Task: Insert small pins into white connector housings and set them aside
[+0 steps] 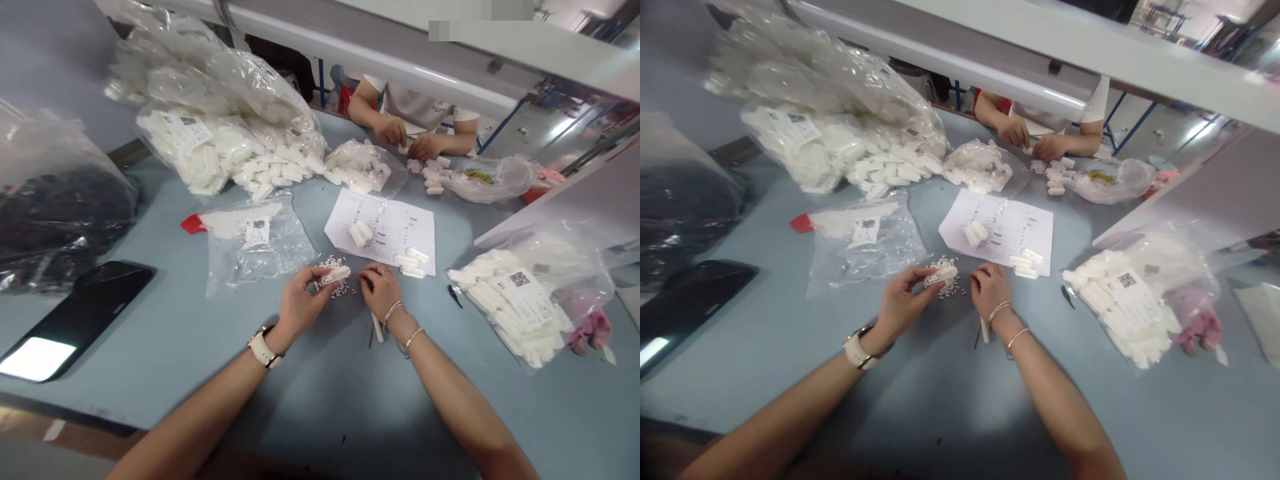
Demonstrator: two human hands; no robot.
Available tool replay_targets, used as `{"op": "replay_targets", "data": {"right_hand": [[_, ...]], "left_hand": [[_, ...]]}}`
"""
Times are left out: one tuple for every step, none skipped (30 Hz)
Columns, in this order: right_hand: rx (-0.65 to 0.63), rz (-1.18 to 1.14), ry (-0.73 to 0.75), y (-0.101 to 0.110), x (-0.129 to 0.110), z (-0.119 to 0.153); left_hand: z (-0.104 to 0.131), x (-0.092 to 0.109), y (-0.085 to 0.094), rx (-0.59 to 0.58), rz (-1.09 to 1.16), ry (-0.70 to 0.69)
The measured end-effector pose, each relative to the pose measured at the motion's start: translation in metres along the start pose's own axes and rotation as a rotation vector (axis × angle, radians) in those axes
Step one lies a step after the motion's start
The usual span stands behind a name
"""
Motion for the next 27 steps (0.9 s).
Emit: {"op": "replay_targets", "data": {"right_hand": [[-0.004, -0.007, -0.002, 0.0, 0.0, 0.0], [-0.004, -0.017, -0.001, 0.001, 0.0, 0.0], [0.001, -0.033, 0.0, 0.002, 0.0, 0.0], [0.012, -0.058, -0.003, 0.003, 0.0, 0.0], [0.026, -0.091, -0.012, 0.005, 0.0, 0.001], [0.042, -0.132, -0.022, 0.007, -0.001, 0.002], [0.056, -0.173, -0.031, 0.01, -0.001, 0.003], [0.067, -0.21, -0.033, 0.012, -0.001, 0.004], [0.073, -0.235, -0.023, 0.013, -0.002, 0.006], [0.075, -0.247, -0.004, 0.015, -0.002, 0.007], [0.069, -0.244, 0.025, 0.015, -0.004, 0.008], [0.06, -0.227, 0.062, 0.015, -0.005, 0.009], [0.046, -0.198, 0.102, 0.015, -0.006, 0.01], [0.032, -0.159, 0.144, 0.014, -0.008, 0.011], [0.019, -0.111, 0.183, 0.013, -0.01, 0.012], [0.006, -0.058, 0.216, 0.013, -0.012, 0.014], [-0.005, -0.001, 0.241, 0.012, -0.013, 0.015], [-0.018, 0.058, 0.258, 0.012, -0.015, 0.016], [-0.034, 0.116, 0.267, 0.012, -0.017, 0.016], [-0.051, 0.169, 0.273, 0.013, -0.018, 0.017], [-0.07, 0.218, 0.278, 0.014, -0.02, 0.017], [-0.09, 0.26, 0.279, 0.015, -0.021, 0.018], [-0.108, 0.294, 0.275, 0.016, -0.023, 0.018], [-0.123, 0.32, 0.267, 0.017, -0.024, 0.017], [-0.136, 0.339, 0.257, 0.018, -0.025, 0.017], [-0.147, 0.353, 0.245, 0.019, -0.026, 0.017], [-0.156, 0.362, 0.232, 0.019, -0.027, 0.016]], "left_hand": [[0.0, 0.0, 0.0, -0.001, -0.004, 0.002], [0.0, -0.001, 0.0, -0.002, -0.009, 0.004], [0.0, -0.002, 0.0, -0.002, -0.013, 0.004], [0.0, -0.002, 0.0, -0.001, -0.013, 0.004], [0.0, -0.003, 0.0, 0.002, -0.012, 0.005], [0.0, -0.003, 0.0, 0.005, -0.01, 0.004], [0.0, -0.003, 0.0, 0.007, -0.008, 0.005], [0.0, -0.003, 0.0, 0.008, -0.005, 0.005], [0.0, -0.002, 0.0, 0.008, -0.001, 0.005], [0.0, -0.001, 0.0, 0.007, 0.003, 0.005], [0.0, 0.0, 0.001, 0.005, 0.007, 0.007], [0.0, 0.001, 0.001, 0.003, 0.011, 0.008], [-0.001, 0.002, 0.002, 0.002, 0.011, 0.008], [-0.001, 0.002, 0.002, 0.002, 0.008, 0.007], [-0.001, 0.002, 0.002, 0.003, 0.004, 0.006], [-0.001, 0.002, 0.002, 0.006, 0.001, 0.004], [-0.001, 0.001, 0.002, 0.009, 0.0, 0.002], [-0.001, 0.0, 0.002, 0.012, 0.0, 0.003], [-0.001, -0.001, 0.001, 0.015, 0.0, 0.004], [-0.001, -0.002, 0.001, 0.017, 0.0, 0.006], [0.0, -0.002, 0.0, 0.018, 0.0, 0.005], [0.0, -0.003, 0.0, 0.017, 0.0, 0.004], [0.0, -0.003, 0.0, 0.015, -0.001, 0.002], [0.0, -0.003, 0.0, 0.014, -0.001, -0.001], [0.0, -0.003, 0.0, 0.015, -0.002, -0.003], [0.0, -0.002, 0.0, 0.017, -0.003, -0.004], [0.0, -0.002, 0.0, 0.02, -0.005, -0.004]]}}
Point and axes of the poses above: each hand's wrist, its own z-axis away from the middle knuckle, its own y-axis out of the back of the hand, x = y × z, the point moved 1 cm from there along -z, towards the middle knuckle, and after that the axes turned 1 degree about -x, right-handed, at the moved point
